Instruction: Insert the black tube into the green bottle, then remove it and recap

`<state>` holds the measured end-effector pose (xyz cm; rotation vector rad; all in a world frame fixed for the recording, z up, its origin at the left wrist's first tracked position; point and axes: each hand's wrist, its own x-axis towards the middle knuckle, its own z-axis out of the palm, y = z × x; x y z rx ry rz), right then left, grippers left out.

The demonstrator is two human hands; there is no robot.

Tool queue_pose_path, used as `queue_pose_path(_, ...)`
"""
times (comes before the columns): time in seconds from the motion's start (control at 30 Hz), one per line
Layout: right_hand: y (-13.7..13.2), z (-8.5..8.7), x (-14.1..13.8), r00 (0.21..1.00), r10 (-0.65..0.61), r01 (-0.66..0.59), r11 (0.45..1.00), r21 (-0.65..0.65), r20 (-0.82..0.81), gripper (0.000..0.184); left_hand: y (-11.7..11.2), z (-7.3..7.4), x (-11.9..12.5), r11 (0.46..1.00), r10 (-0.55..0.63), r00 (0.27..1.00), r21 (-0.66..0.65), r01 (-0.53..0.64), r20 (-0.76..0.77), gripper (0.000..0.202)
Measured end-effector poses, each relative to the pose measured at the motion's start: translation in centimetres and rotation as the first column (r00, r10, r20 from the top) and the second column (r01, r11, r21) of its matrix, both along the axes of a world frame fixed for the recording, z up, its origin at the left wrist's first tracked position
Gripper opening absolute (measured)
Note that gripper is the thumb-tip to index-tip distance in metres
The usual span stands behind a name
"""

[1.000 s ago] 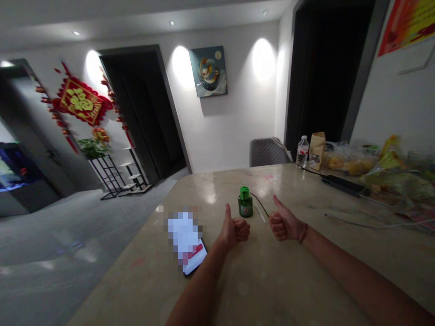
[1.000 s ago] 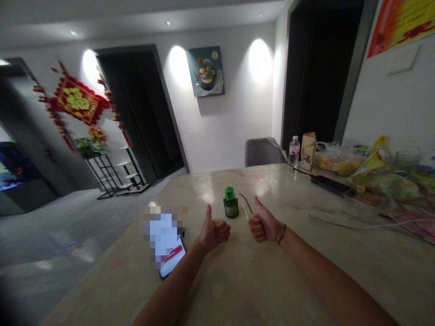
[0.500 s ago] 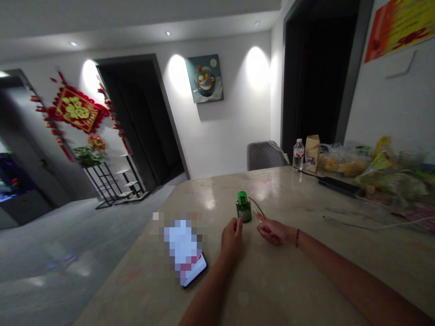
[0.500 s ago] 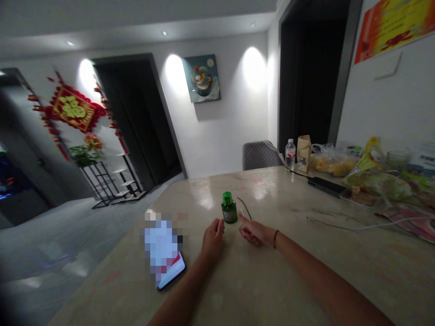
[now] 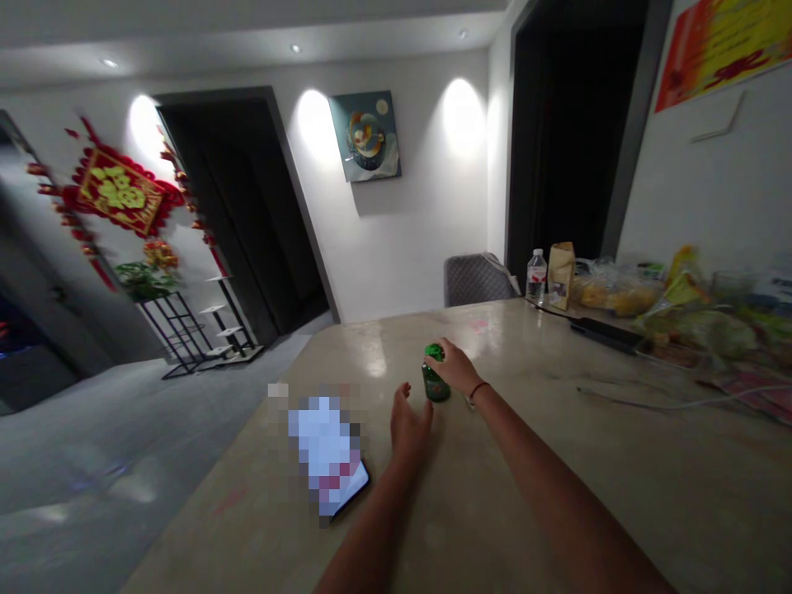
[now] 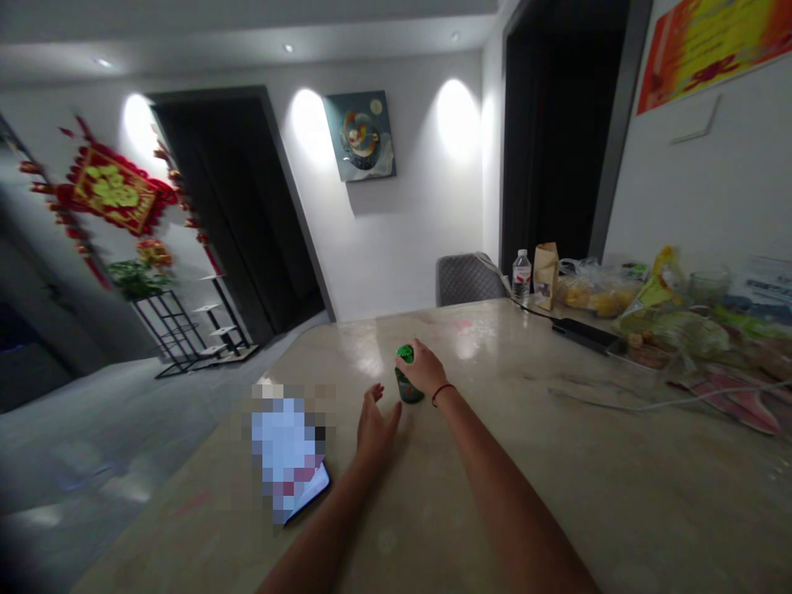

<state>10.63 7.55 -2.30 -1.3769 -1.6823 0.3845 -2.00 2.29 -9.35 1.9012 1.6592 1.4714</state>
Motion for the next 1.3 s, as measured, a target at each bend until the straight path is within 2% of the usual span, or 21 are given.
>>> queue_pose_path(0.13, -0.8, 0.7, 0.2, 0.993, -0.050, 0.054, 0.998, -0.030, 0.110, 0.029, -0.1, -0.1, 0.1, 0.998, -0.045, 0.999, 0.042, 0.046, -0.027, 0.053)
queue_pose_path(0.3, -2.1, 2.0, 0.7, 0.968, -0.064, 0.078, 0.996, -0.052, 0.244, 0.033, -0.6, 0.2, 0.3, 0.995, -0.091, 0.994, 0.032, 0.093, -0.059, 0.059)
queue_pose_path(0.4, -2.6, 2.6, 0.8, 0.957, -0.002, 0.025, 0.997, -0.076, 0.291, 0.034, -0.9, 0.6, 0.4, 0.994, -0.103, 0.994, 0.026, 0.104, -0.032, 0.064)
queue_pose_path(0.6, -3.8, 4.3, 0.9, 0.938, 0.198, -0.181, 0.980, -0.083, 0.286, 0.036, -1.5, 2.0, 0.9, 0.987, -0.162, 0.980, 0.016, 0.162, 0.118, 0.067)
queue_pose_path(0.8, -5.8, 6.1, 0.4, 0.915, 0.198, -0.197, 0.980, -0.040, 0.351, 0.038, -2.2, 3.5, 1.5, 0.990, -0.134, 0.970, -0.012, 0.139, 0.204, 0.064)
queue_pose_path(1.03, -6.4, 6.2, 0.1, 0.870, 0.195, -0.183, 0.981, -0.071, 0.452, 0.040, -2.7, 3.3, 1.6, 0.994, -0.102, 0.974, -0.023, 0.108, 0.205, 0.044)
queue_pose_path(1.3, -5.9, 6.0, 0.9, 0.877, 0.302, -0.276, 0.953, -0.123, 0.374, 0.039, -2.7, 3.4, 1.4, 0.999, -0.041, 0.991, -0.008, 0.042, 0.127, 0.043)
